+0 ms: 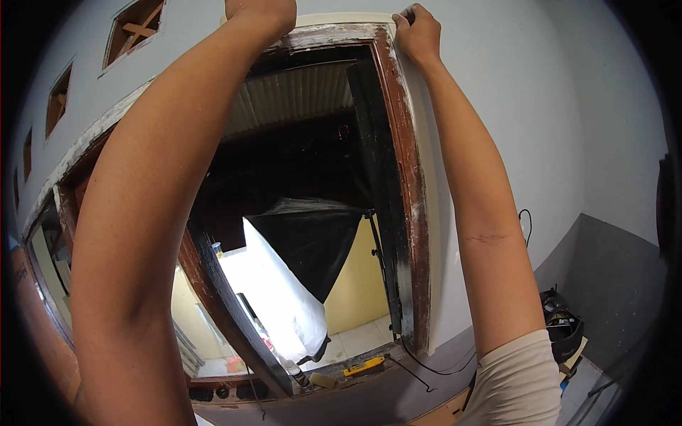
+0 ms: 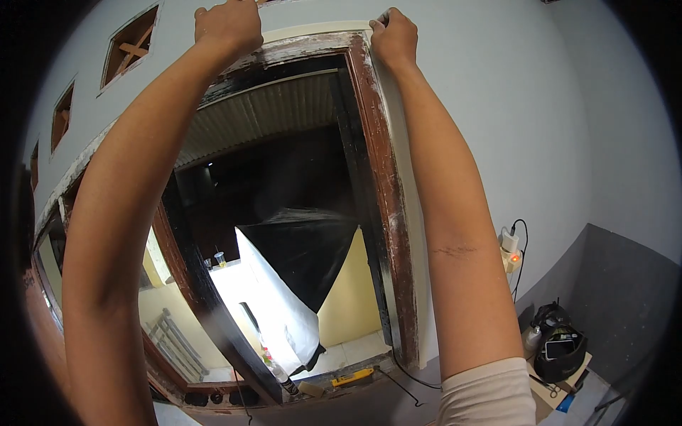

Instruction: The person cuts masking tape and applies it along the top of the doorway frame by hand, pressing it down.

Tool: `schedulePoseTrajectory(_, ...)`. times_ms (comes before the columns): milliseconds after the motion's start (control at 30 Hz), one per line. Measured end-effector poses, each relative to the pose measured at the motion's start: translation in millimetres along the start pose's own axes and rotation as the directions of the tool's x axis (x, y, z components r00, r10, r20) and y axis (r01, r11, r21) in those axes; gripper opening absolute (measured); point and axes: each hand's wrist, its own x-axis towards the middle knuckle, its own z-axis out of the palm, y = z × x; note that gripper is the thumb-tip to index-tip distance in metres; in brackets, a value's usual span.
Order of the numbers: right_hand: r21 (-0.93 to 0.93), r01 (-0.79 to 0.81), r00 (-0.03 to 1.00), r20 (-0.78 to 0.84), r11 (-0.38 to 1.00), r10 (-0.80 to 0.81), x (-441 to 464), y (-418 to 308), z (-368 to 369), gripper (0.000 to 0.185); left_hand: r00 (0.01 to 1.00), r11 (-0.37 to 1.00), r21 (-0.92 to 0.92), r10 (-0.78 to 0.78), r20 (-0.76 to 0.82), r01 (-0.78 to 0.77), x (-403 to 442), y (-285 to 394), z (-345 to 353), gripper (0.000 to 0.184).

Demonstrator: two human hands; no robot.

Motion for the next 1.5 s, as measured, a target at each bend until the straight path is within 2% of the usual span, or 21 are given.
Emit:
schedulePoseTrajectory(233, 0.017, -0.015, 1.000, 0.008, 1.000, 0.015, 1.2, 1.2, -1.1, 0.018, 0.999, 1.000, 0.002, -0.010, 0.043, 0.010, -0.3, 1.2, -2.5, 0.024)
schedulePoseTrajectory(333, 0.013, 0.032, 0.999, -0.017, 0.999, -0.032, 3.4, 3.6, 0.8, 0.017, 0.999, 1.000, -0.009, -0.021, 0.034, 0.021, 0.3, 1.1, -1.6, 0.024)
schedulePoseTrajectory(400, 0.014, -0.045, 0.996, 0.084, 0.999, 0.043, 4.3, 1.7, -1.7, 0.019, 0.999, 1.000, -0.022, -0.022, 0.029, 0.023, -0.1, 1.2, -3.0, 0.023)
schedulePoseTrajectory(433, 0.013, -0.046, 0.995, 0.085, 0.999, 0.045, 2.1, -1.1, -4.0, 0.019, 0.999, 1.000, -0.010, -0.024, 0.046, 0.025, -1.1, 1.8, -5.8, 0.023)
schedulePoseTrajectory(500, 0.055, 0.022, 1.000, -0.010, 0.998, -0.021, -3.6, -6.8, -7.7, 0.016, 0.998, 1.000, 0.001, -0.026, 0.064, 0.026, -1.2, 2.3, -5.5, 0.023)
schedulePoseTrajectory(733, 0.064, -0.042, 0.999, 0.017, 0.997, 0.041, -8.2, -18.3, -10.5, 0.019, 1.000, 1.000, 0.009, -0.001, 0.014, 0.001, 0.1, -0.8, -0.6, 0.025)
schedulePoseTrajectory(800, -0.100, -0.036, 0.999, -0.031, 0.994, 0.033, -13.1, -22.0, -8.7, 0.025, 1.000, 1.000, 0.018, -0.002, 0.007, 0.002, -0.1, 0.1, -0.8, 0.024)
schedulePoseTrajectory(833, -0.101, -0.037, 0.999, -0.029, 0.994, 0.034, -14.9, -23.6, -9.0, 0.025, 1.000, 1.000, 0.019, -0.008, 0.030, 0.007, -0.1, 0.2, -2.6, 0.024)
schedulePoseTrajectory(900, 0.071, -0.058, 0.985, -0.161, 0.996, 0.068, -16.0, -26.5, -11.2, 0.035, 0.999, 1.000, 0.019, -0.013, 0.053, 0.012, -0.8, 0.4, -6.3, 0.024)
schedulePoseTrajectory(1033, 0.015, -0.041, 0.977, -0.209, 0.999, 0.043, -14.6, -26.0, -16.9, 0.039, 1.000, 1.000, -0.015, -0.004, 0.023, 0.004, -3.1, 1.8, -6.4, 0.024)
schedulePoseTrajectory(1100, 0.146, -0.156, 0.987, -0.020, 0.977, 0.161, -16.6, -24.8, -28.8, 0.046, 1.000, 0.999, -0.035, -0.013, -0.002, 0.013, -3.6, 0.7, -4.7, 0.024)
schedulePoseTrajectory(1133, 0.150, -0.153, 0.987, -0.022, 0.977, 0.158, -20.5, -25.0, -30.7, 0.046, 1.000, 1.000, -0.013, -0.008, 0.013, 0.008, -2.6, 0.5, -4.1, 0.024)
schedulePoseTrajectory(1167, -0.037, -0.009, 0.997, -0.081, 0.999, 0.006, -27.2, -25.5, -30.8, 0.037, 1.000, 1.000, 0.010, -0.003, 0.030, 0.003, -1.5, -0.5, -3.5, 0.024)
schedulePoseTrajectory(1200, -0.228, 0.124, 0.982, -0.111, 0.966, -0.153, -32.4, -24.8, -30.5, 0.030, 1.000, 1.000, 0.015, -0.007, 0.029, 0.007, -1.1, -1.4, -4.1, 0.024)
schedulePoseTrajectory(1233, -0.152, 0.138, 0.990, 0.061, 0.979, -0.130, -35.5, -22.1, -34.0, 0.047, 1.000, 1.000, 0.013, -0.004, 0.031, 0.004, -1.2, -0.9, -4.3, 0.024)
schedulePoseTrajectory(1267, -0.149, 0.136, 0.990, 0.062, 0.979, -0.128, -42.1, -21.2, -31.9, 0.047, 0.999, 1.000, 0.010, 0.001, 0.034, -0.001, -1.8, -0.6, -4.3, 0.024)
schedulePoseTrajectory(1333, -0.409, 0.315, 0.948, 0.087, 0.856, -0.307, -55.8, -20.7, -28.6, 0.057, 1.000, 1.000, -0.003, -0.008, 0.018, 0.008, 0.1, -0.5, -0.3, 0.024)
schedulePoseTrajectory(1367, -0.370, 0.312, 0.949, 0.152, 0.875, -0.275, -58.1, -21.2, -28.8, 0.068, 1.000, 1.000, -0.019, -0.017, -0.001, 0.017, 1.5, -1.1, 2.4, 0.024)
schedulePoseTrajectory(1500, -0.477, 0.313, 0.950, 0.176, 0.822, -0.259, -68.5, -25.8, -22.7, 0.076, 0.997, 0.999, -0.014, -0.027, 0.078, 0.029, -4.1, 1.8, -9.9, 0.024)
